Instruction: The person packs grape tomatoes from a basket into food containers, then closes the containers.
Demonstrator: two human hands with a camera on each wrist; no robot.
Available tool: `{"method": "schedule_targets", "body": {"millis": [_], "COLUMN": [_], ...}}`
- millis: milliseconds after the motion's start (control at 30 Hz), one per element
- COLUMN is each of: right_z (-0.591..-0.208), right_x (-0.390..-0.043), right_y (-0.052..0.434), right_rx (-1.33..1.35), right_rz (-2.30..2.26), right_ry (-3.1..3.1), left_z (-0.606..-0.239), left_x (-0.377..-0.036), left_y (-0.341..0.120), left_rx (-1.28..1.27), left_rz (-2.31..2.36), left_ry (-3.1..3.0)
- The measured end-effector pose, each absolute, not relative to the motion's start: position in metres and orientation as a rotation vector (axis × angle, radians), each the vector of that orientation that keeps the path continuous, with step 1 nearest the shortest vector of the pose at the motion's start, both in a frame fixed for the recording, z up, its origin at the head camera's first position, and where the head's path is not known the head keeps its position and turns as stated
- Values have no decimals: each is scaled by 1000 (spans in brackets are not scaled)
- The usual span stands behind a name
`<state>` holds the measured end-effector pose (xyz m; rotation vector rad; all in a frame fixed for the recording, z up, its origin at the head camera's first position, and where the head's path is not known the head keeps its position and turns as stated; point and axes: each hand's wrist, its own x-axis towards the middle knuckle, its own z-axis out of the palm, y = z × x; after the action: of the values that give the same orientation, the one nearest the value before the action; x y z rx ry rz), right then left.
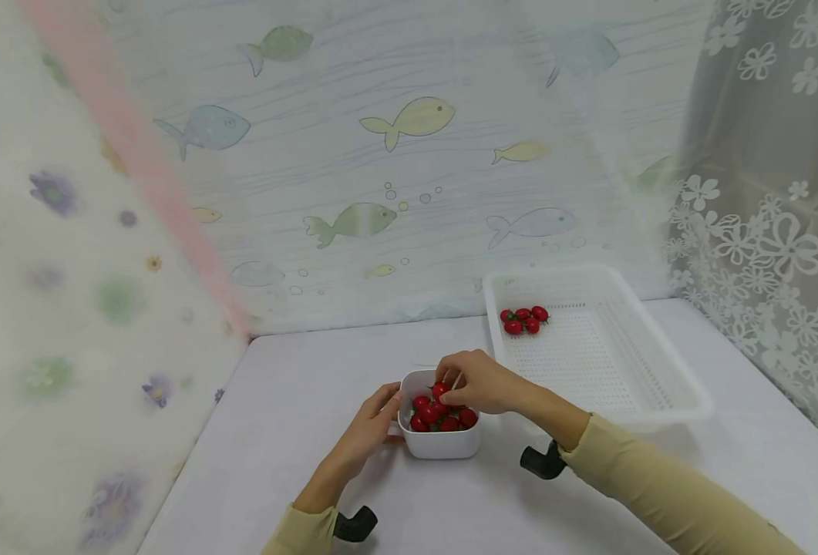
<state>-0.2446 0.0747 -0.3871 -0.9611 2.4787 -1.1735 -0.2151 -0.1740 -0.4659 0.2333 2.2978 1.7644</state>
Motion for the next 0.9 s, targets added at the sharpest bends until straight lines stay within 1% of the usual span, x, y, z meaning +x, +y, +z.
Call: {"method": "schedule_targets", "body": {"millis": [233, 433, 600, 900], "right_z": [-397, -406, -413, -419], "right_x": [-245, -244, -246, -248], "right_y": [64, 54, 45, 40], "right_rx": [-995, -1005, -957, -943], "right_rz": [-1111, -938, -740, -604], "right_ry": [2552, 2690, 2817, 2896], "left_z": [-466, -466, -467, -468], "left_x": [-215, -215, -215, -215], "left_y": [-174, -175, -175, -176], "left_rx": [235, 252, 264, 270], "left_rz": [1771, 1775, 1777, 1782], "left_ry": [2288, 2288, 2291, 2288]}}
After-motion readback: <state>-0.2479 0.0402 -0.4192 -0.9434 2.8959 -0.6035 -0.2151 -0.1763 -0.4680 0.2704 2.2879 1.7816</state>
